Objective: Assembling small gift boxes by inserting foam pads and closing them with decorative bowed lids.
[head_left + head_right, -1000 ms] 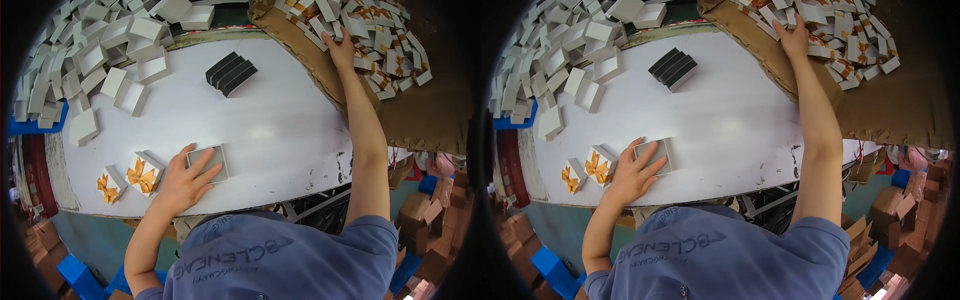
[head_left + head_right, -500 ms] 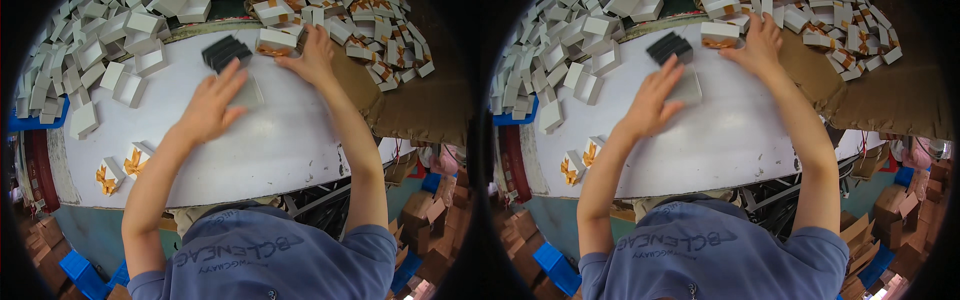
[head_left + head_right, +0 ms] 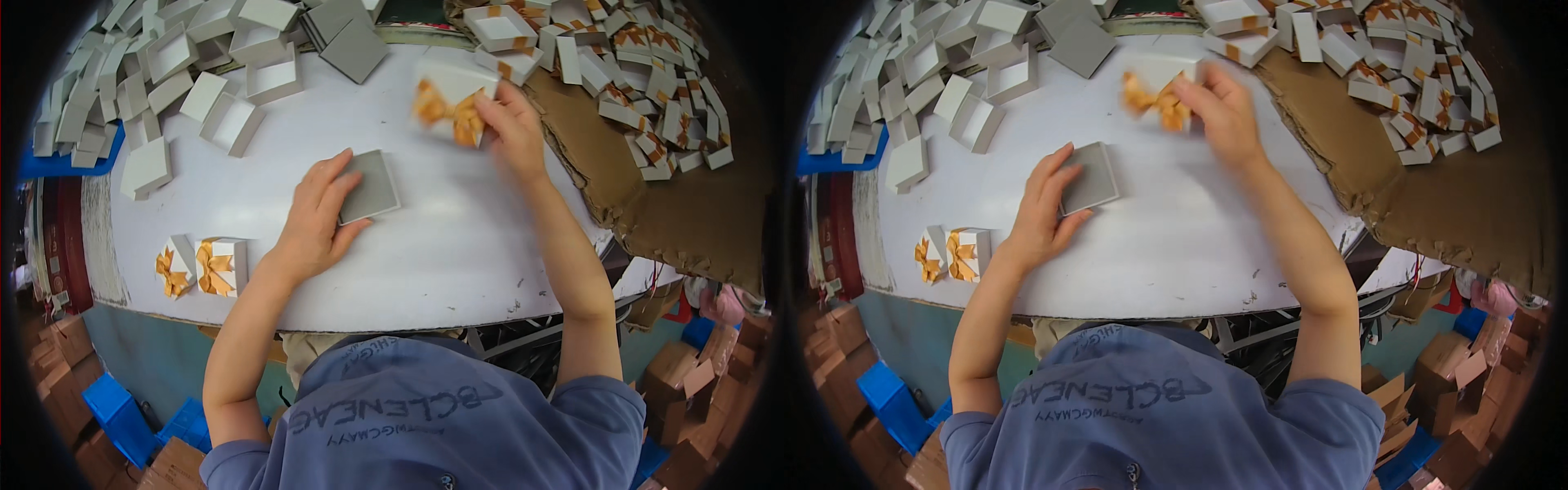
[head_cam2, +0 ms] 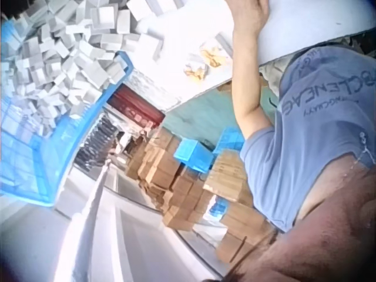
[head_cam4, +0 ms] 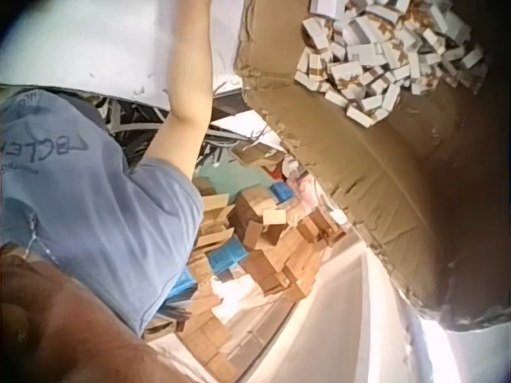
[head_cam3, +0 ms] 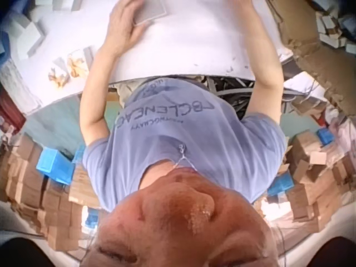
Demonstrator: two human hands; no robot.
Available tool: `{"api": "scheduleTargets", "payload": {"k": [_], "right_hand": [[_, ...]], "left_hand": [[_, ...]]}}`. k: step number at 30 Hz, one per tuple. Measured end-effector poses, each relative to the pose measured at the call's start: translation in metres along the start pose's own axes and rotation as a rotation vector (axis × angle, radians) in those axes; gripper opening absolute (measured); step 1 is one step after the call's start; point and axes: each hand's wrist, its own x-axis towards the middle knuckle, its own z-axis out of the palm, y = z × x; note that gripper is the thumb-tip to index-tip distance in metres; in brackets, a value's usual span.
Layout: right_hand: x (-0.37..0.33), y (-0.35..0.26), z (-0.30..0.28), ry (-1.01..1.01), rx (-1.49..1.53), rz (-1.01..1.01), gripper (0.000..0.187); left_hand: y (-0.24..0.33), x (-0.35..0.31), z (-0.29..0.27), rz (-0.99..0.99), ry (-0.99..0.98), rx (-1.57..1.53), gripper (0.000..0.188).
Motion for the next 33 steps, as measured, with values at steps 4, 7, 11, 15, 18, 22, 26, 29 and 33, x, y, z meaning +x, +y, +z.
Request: {"api": "scheduleTargets", "payload": {"k": [4, 7, 11, 15, 18, 22, 26, 29, 33], "right_hand": [[-0.020, 0.006, 0.049, -0.074, 0.101, 0.390, 0.041], [-0.017, -0.004, 0.054, -0.326, -0.480, 0.077, 0.043], [-0.028, -0.025, 0.048, -0.500, -0.817, 0.006, 0.042], [-0.046, -0.003, 0.049, -0.298, -0.892, -0.376, 0.039], [-0.041, 0.003, 0.052, -0.294, -1.023, -0.508, 0.039], [0.010, -0.002, 0.065, -0.377, -1.005, -0.599, 0.044], [0.078, 0.013, 0.085, -0.023, -1.017, -0.588, 0.054], [0.094, 0.017, 0.101, -0.008, -1.049, -0.488, 0.058], [0.079, 0.002, 0.096, -0.026, -0.766, -0.715, 0.051]], "left_hand": [[-0.001, 0.012, 0.010, 0.038, 0.103, -0.349, 0.092], [-0.006, 0.020, 0.014, 0.083, 0.123, -0.451, 0.101], [-0.002, 0.022, 0.009, -0.044, 0.022, -0.387, 0.101], [0.005, 0.026, 0.007, 0.067, -0.014, -0.125, 0.091], [0.007, 0.021, -0.002, 0.004, -0.107, 0.142, 0.084], [0.012, -0.006, -0.028, -0.144, -0.113, 0.349, 0.088], [0.020, -0.018, -0.081, -0.464, -0.230, 0.585, 0.080], [-0.003, 0.000, -0.099, -0.504, 0.061, 0.285, 0.069], [-0.061, 0.014, -0.077, -0.555, 0.129, 0.509, 0.059]]}}
